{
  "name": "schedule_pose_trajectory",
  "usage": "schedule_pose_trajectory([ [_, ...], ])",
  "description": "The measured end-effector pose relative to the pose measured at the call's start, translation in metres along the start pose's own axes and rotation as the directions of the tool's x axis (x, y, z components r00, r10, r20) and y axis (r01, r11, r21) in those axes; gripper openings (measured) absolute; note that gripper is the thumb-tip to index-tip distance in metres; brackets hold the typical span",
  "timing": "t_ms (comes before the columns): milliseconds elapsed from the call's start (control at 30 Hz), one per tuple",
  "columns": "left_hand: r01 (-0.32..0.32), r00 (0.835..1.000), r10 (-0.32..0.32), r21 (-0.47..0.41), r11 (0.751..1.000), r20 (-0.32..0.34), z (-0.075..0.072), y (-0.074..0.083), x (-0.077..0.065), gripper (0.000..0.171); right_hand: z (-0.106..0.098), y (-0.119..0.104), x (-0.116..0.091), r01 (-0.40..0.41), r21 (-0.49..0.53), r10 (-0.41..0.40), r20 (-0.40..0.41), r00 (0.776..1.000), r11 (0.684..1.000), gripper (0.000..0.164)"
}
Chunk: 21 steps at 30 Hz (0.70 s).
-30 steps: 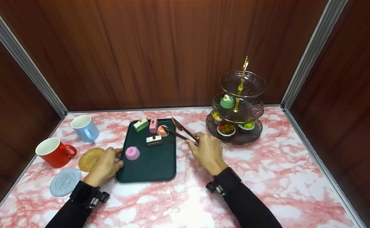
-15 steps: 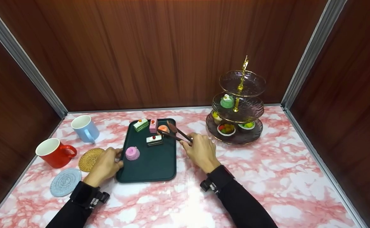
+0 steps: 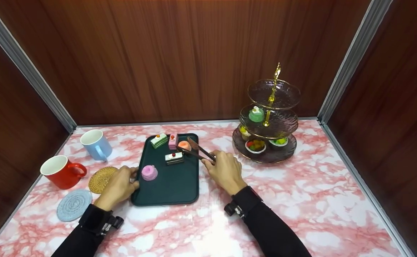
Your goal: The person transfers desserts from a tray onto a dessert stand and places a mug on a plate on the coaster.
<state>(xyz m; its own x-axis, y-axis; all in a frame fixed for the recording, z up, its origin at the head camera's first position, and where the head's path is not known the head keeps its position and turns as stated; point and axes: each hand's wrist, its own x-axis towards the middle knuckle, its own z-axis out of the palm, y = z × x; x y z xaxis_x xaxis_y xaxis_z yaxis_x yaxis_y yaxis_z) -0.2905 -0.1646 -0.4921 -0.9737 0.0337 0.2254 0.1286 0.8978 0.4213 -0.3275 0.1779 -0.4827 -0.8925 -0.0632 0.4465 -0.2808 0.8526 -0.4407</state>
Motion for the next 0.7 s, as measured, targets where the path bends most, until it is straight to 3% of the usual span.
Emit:
schedule_pose_trajectory([
  [700, 0.010, 1.000, -0.010, -0.017, 1.000, 0.004, 0.0002, -0.0001, -0.0002, 0.046, 0.0007, 0.0021, -0.0008, 0.018, 0.011, -0.018, -0.025, 1.000, 1.000, 0.029],
])
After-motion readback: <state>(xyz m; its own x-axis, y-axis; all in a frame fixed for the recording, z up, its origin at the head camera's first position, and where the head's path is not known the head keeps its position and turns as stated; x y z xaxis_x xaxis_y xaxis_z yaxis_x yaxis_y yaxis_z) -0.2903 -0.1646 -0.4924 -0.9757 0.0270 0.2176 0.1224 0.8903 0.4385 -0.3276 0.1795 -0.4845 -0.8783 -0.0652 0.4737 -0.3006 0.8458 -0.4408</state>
